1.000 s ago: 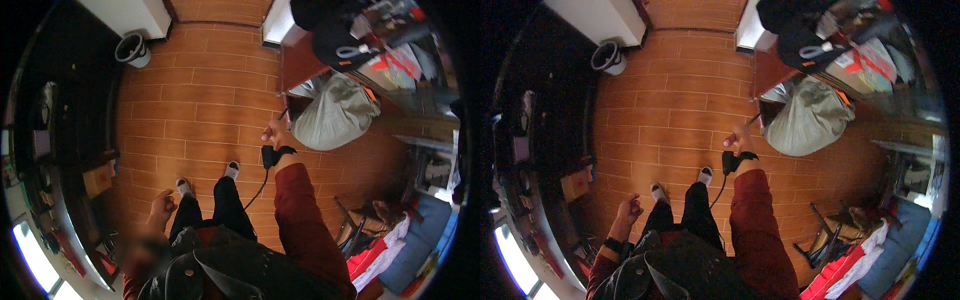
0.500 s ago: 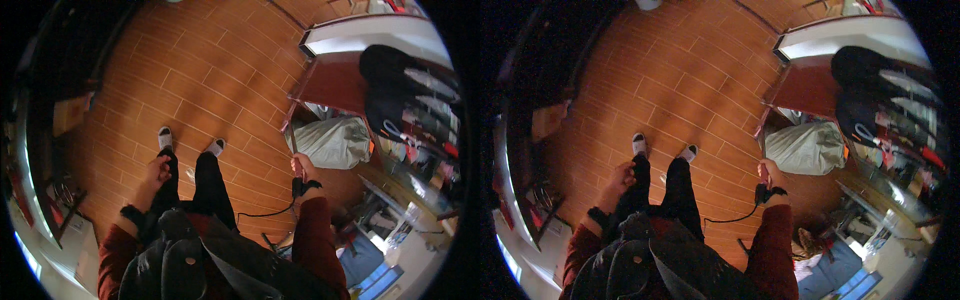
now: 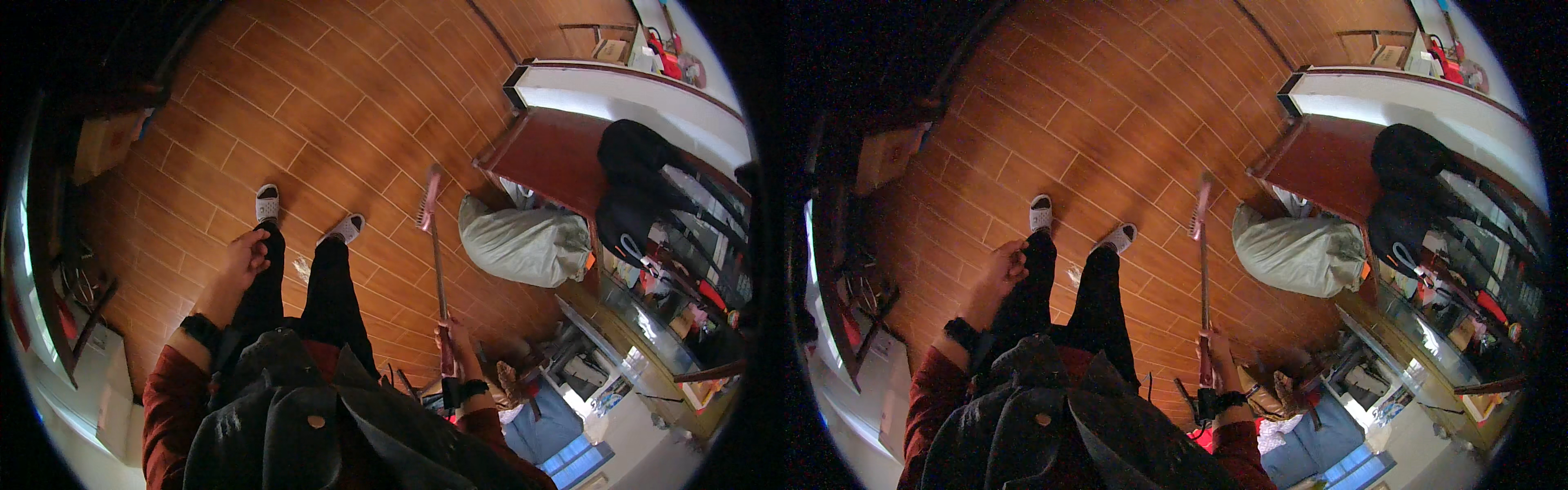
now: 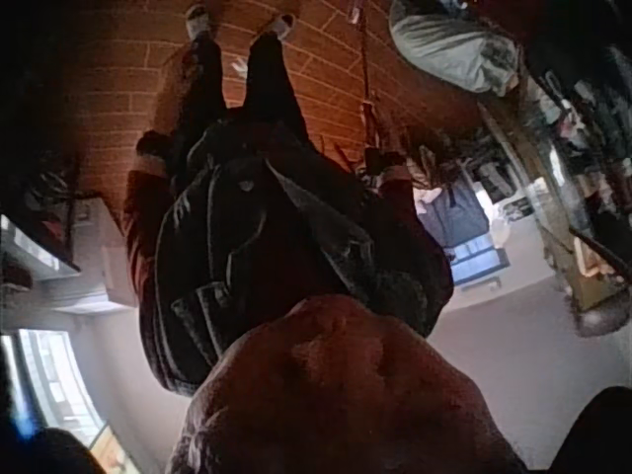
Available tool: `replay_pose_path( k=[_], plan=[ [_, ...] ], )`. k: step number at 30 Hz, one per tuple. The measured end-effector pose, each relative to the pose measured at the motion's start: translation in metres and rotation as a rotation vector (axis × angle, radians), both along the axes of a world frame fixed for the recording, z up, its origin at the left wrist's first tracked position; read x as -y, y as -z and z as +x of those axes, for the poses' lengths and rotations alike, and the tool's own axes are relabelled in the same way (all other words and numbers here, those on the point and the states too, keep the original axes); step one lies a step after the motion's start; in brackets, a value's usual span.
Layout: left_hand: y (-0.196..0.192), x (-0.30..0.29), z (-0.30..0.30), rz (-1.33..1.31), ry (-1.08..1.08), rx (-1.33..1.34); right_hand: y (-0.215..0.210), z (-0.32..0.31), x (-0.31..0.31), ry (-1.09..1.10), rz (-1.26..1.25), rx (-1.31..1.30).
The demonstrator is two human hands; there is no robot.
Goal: The person sweeps a tiled floor with a broom, moving debris toward the doorway. They briefly pick up and place slippers, then continue sweeping across multiple rooms and an outdoor area before returning inside.
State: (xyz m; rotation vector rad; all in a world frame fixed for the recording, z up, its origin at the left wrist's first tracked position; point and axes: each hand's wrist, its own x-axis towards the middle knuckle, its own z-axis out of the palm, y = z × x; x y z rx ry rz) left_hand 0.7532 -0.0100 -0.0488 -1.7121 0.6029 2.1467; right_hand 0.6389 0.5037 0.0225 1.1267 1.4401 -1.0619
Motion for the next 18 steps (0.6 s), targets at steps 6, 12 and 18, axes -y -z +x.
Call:
replay_pose_path(
  k=[6,12,18],
  plan=[
    [-0.003,-0.009,-0.017,0.002,0.129,0.064,0.002,-0.014,-0.005,0.35,-0.267,-0.175],
    [-0.02,-0.056,-0.068,-0.035,0.254,0.013,0.01,0.015,-0.006,0.601,-0.371,-0.069],
    [-0.039,-0.112,-0.155,-0.024,0.374,-0.036,0.051,-0.002,0.002,-0.107,-0.091,-0.048]
  ],
)
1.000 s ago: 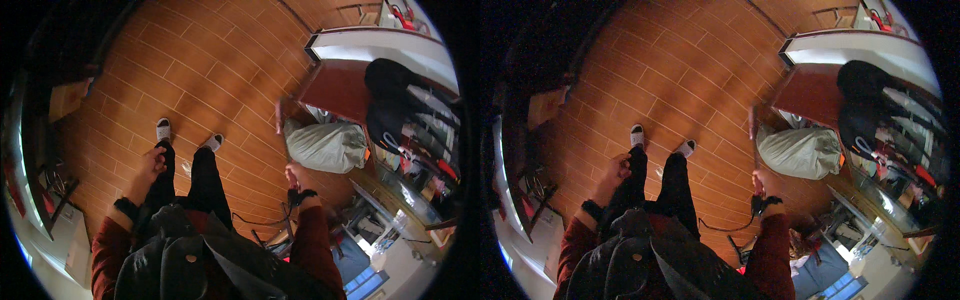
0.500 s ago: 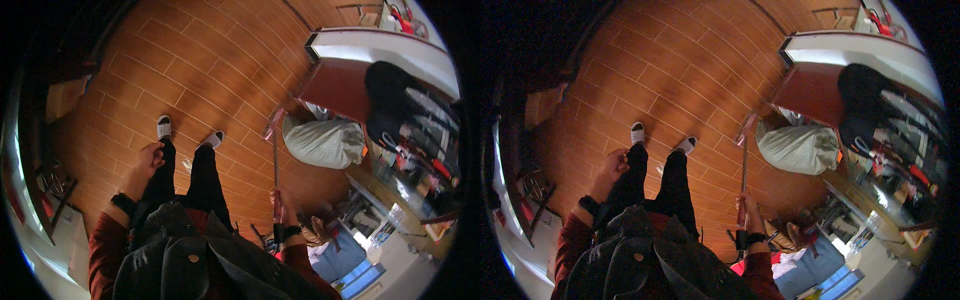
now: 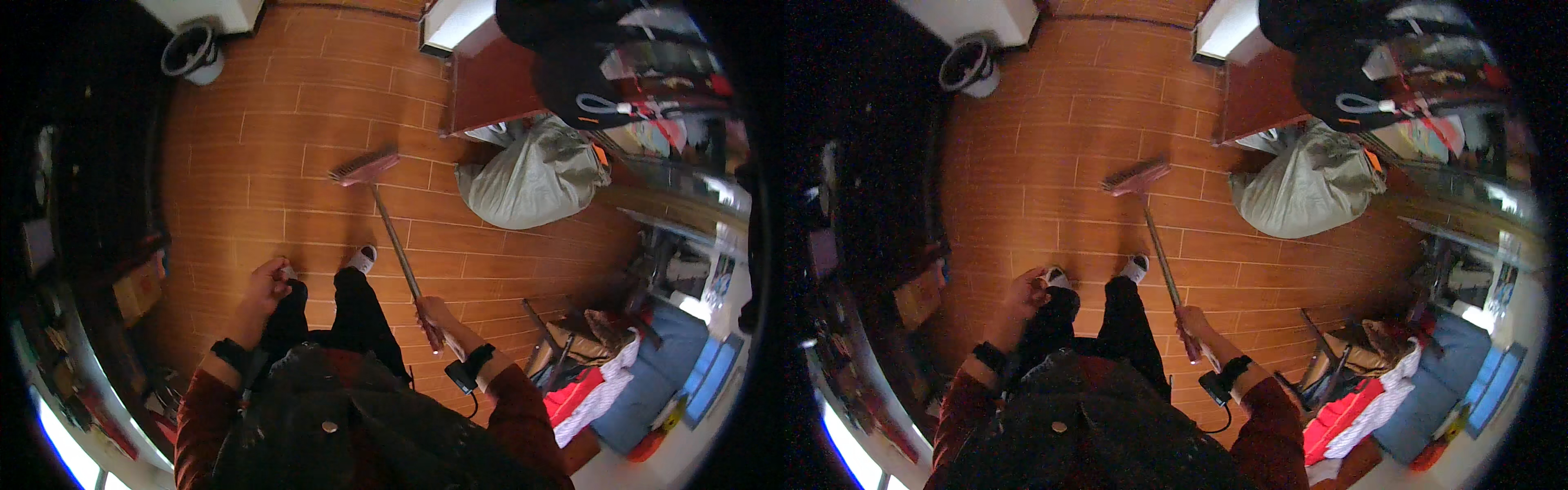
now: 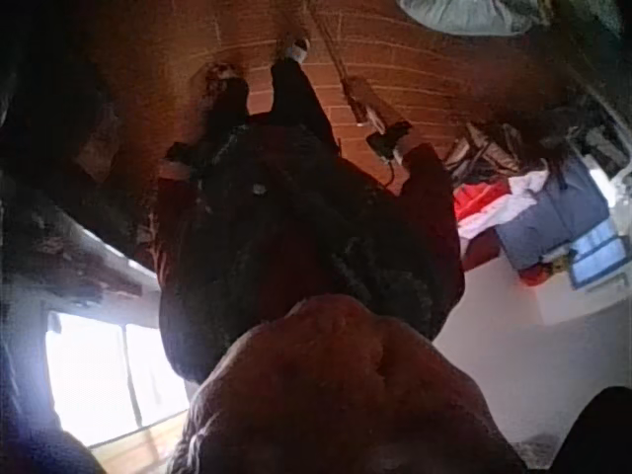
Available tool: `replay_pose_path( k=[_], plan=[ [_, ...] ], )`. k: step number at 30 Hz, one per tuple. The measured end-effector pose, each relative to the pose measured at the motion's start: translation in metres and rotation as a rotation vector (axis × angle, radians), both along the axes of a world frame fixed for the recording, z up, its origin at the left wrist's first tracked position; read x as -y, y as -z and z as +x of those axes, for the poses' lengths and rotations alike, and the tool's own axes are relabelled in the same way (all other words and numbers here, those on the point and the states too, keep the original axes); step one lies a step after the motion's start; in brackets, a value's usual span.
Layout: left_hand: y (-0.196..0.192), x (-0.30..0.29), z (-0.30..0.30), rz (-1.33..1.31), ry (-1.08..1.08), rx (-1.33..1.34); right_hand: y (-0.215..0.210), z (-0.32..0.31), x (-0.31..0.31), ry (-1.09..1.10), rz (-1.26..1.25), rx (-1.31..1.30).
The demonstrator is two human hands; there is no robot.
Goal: The person sweeps a tiled floor with a broom, moving debris toward the doorway. They briefly pick up and place slippers, then continue sweeping across multiple rooms and an outdoor area before returning inside.
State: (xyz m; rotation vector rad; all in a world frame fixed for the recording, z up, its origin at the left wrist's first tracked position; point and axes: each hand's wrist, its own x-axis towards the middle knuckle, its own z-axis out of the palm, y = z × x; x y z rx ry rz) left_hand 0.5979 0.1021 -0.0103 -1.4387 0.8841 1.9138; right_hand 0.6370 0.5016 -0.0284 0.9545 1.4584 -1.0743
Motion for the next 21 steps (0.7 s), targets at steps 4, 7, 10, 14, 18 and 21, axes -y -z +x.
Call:
replay_pose_path(
  k=[4,7,10,14,18,21],
  plan=[
    [-0.013,-0.017,-0.058,-0.085,0.12,-0.099,0.008,-0.029,0.012,0.083,-0.043,-0.136],
    [-0.012,-0.019,-0.1,-0.066,0.182,-0.108,0.035,-0.078,0.028,0.095,-0.069,-0.28],
    [0.001,-0.003,-0.15,-0.033,0.256,-0.11,0.079,-0.151,0.058,0.175,-0.085,-0.376],
    [0.026,0.039,-0.226,-0.002,0.377,-0.079,0.125,-0.252,0.118,0.45,-0.064,-0.348],
    [0.049,0.099,-0.297,-0.096,0.432,0.005,0.165,-0.338,0.173,0.672,0.003,-0.355],
    [0.057,0.147,-0.339,-0.131,0.427,-0.003,0.19,-0.389,0.206,0.854,0.057,-0.427]
  ],
)
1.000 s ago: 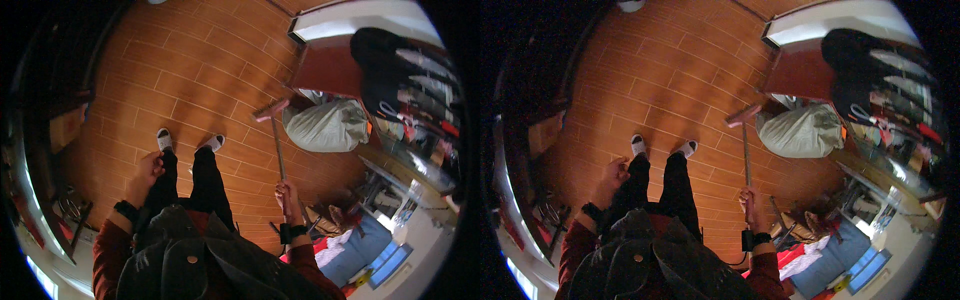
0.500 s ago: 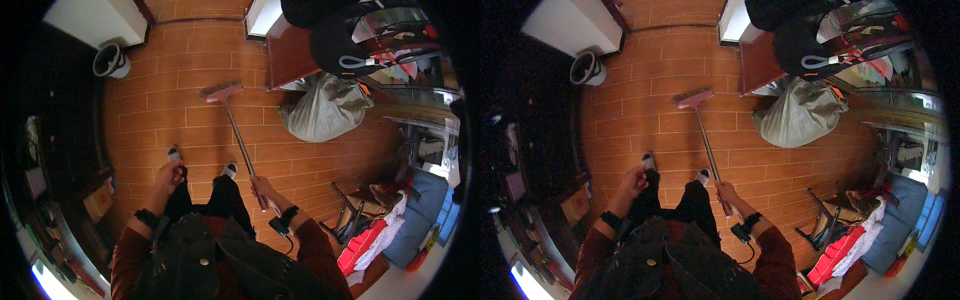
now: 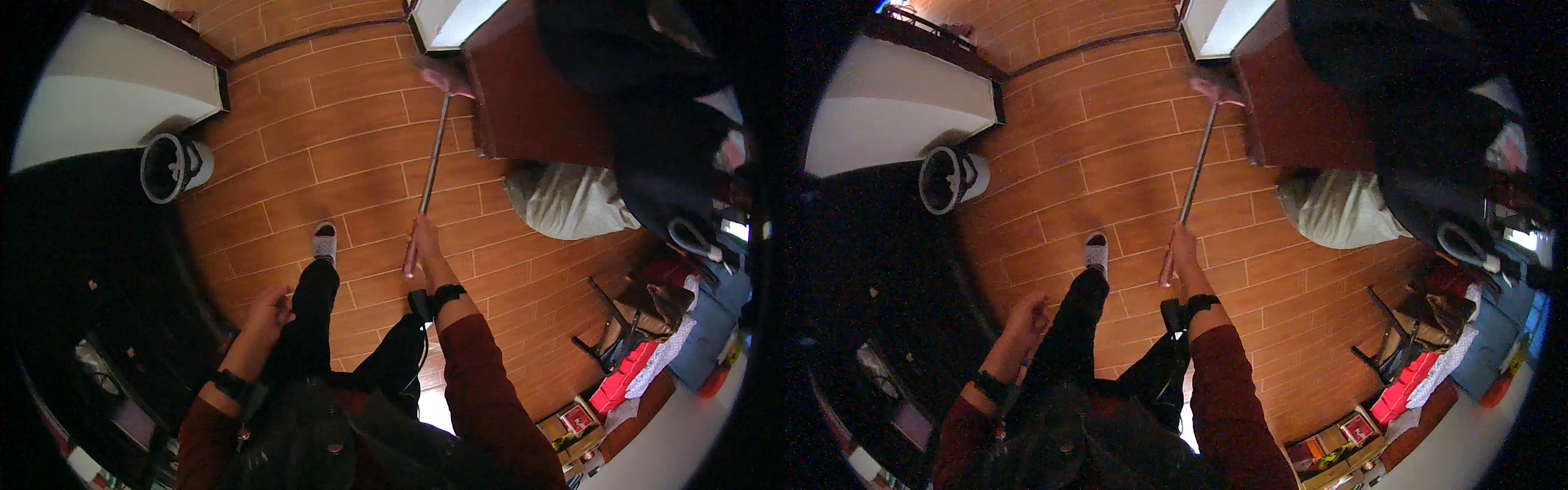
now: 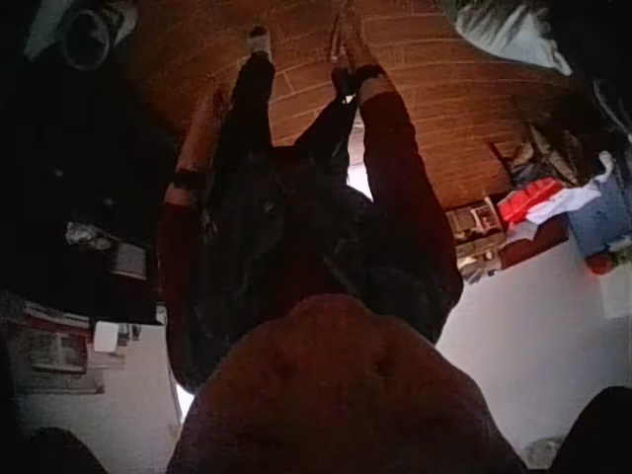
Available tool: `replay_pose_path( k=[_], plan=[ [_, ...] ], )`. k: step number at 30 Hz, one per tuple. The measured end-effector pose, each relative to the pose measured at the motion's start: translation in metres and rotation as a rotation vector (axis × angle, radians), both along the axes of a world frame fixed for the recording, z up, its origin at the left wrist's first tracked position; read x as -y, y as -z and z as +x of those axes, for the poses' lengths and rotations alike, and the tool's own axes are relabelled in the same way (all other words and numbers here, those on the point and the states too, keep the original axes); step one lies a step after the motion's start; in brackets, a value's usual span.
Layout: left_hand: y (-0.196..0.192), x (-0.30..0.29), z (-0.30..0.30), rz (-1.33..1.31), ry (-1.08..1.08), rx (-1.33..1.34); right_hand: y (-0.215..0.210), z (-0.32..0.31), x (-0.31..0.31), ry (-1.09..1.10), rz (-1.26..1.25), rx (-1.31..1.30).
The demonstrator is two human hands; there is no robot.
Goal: The person sweeps a tiled floor with a broom, moving debris toward the doorway. They briefly pick up and place slippers, then continue sweeping across multiple rooms and an outdoor area before returning inside.
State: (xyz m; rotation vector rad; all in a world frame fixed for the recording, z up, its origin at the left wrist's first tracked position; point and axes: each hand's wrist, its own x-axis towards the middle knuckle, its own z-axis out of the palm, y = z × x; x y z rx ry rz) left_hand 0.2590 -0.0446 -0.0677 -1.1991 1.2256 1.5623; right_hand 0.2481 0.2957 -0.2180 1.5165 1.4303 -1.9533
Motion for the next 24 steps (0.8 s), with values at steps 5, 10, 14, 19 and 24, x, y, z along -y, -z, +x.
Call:
replay_pose_path(
  k=[5,10,14,19,24],
  plan=[
    [0.014,0.037,-0.03,-0.009,-0.013,0.031,0.024,-0.058,0.03,0.23,-0.071,-0.019],
    [0.024,0.042,-0.038,-0.053,0.023,0.145,0.018,-0.097,0.068,0.44,-0.172,0.038],
    [0.033,0.042,-0.047,-0.054,0.037,0.152,-0.001,-0.12,0.103,0.681,-0.357,-0.12],
    [0.02,0.037,-0.062,-0.013,0.069,0.1,-0.044,-0.118,0.111,0.679,-0.446,-0.197],
    [0.007,0.028,-0.076,-0.038,0.072,0.101,-0.097,-0.075,0.116,0.626,-0.596,-0.161]
  ],
)
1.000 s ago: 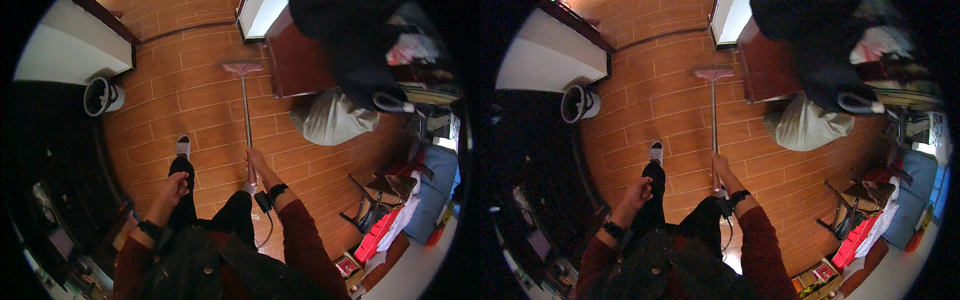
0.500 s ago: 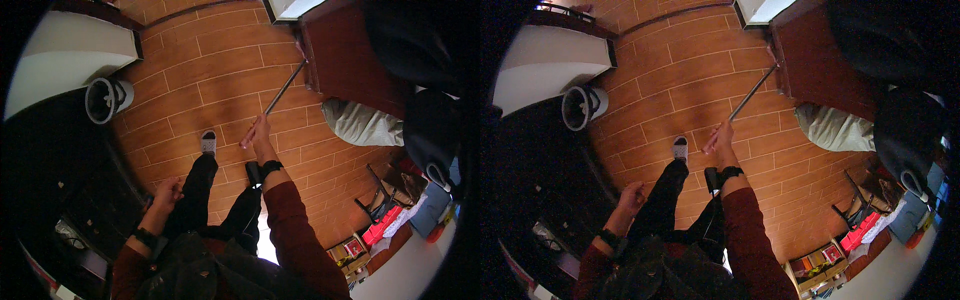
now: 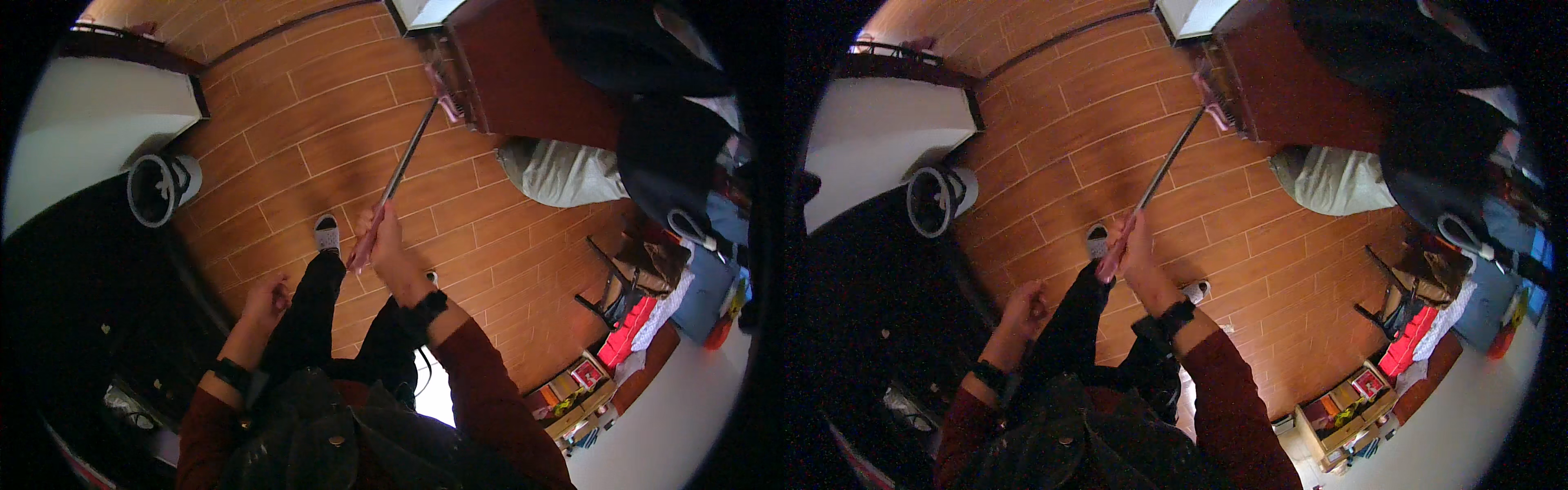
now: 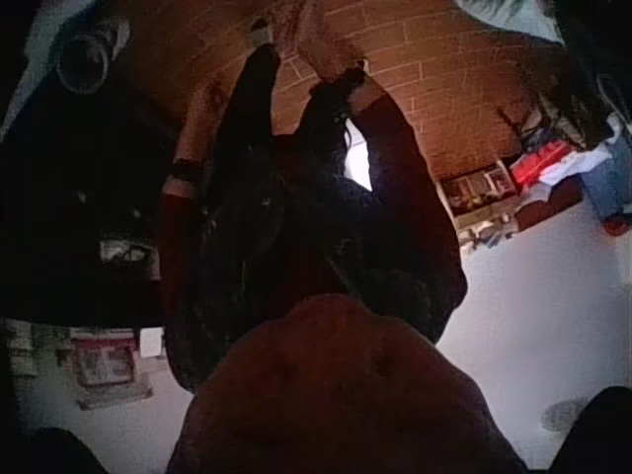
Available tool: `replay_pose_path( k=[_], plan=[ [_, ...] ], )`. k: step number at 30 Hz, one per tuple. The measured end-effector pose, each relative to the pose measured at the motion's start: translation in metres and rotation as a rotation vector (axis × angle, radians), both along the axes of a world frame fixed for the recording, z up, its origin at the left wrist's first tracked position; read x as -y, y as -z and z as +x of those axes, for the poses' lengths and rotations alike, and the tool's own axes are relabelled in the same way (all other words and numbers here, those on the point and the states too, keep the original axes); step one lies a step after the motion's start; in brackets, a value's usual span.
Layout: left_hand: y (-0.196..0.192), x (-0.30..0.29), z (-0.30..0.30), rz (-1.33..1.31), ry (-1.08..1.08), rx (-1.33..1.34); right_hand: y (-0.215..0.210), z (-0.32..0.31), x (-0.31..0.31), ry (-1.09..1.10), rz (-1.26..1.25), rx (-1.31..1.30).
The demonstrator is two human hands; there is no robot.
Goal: The person sweeps a tiled floor with a broom, moving debris toward the doorway. They briefly pick up and place slippers, then continue sweeping across multiple rooms and an outdoor area before returning inside.
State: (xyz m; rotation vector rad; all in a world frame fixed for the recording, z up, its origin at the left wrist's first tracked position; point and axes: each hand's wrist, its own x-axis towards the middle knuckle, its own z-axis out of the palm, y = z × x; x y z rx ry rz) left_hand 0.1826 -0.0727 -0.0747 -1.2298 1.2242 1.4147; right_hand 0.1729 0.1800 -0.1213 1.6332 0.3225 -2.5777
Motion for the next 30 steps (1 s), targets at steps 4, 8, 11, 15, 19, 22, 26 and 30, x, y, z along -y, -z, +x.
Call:
replay_pose_path(
  k=[4,8,11,15,19,22,26,30],
  plan=[
    [-0.007,0.003,-0.01,-0.011,0.057,-0.047,-0.044,0.05,0.006,-0.022,-0.083,0.051],
    [-0.022,-0.002,-0.013,0.073,0.128,-0.131,-0.091,0.09,-0.024,-0.187,-0.104,0.051],
    [-0.036,-0.016,-0.013,0.061,0.16,-0.129,-0.123,0.117,-0.046,-0.299,-0.045,0.026],
    [-0.05,-0.042,-0.002,0.061,0.185,-0.117,-0.139,0.14,-0.055,-0.467,0.016,0.1],
    [-0.054,-0.069,0.012,0.005,0.217,-0.1,-0.108,0.13,-0.075,-0.467,0.059,-0.133],
    [-0.058,-0.089,0.025,-0.045,0.296,-0.11,-0.072,0.127,-0.104,-0.393,0.006,-0.165],
    [-0.066,-0.116,0.046,-0.129,0.429,-0.103,-0.022,0.152,-0.133,0.198,-0.471,-0.409],
    [-0.071,-0.148,0.065,-0.015,0.556,-0.103,0.001,0.229,-0.156,0.22,-0.323,-0.389]
  ],
)
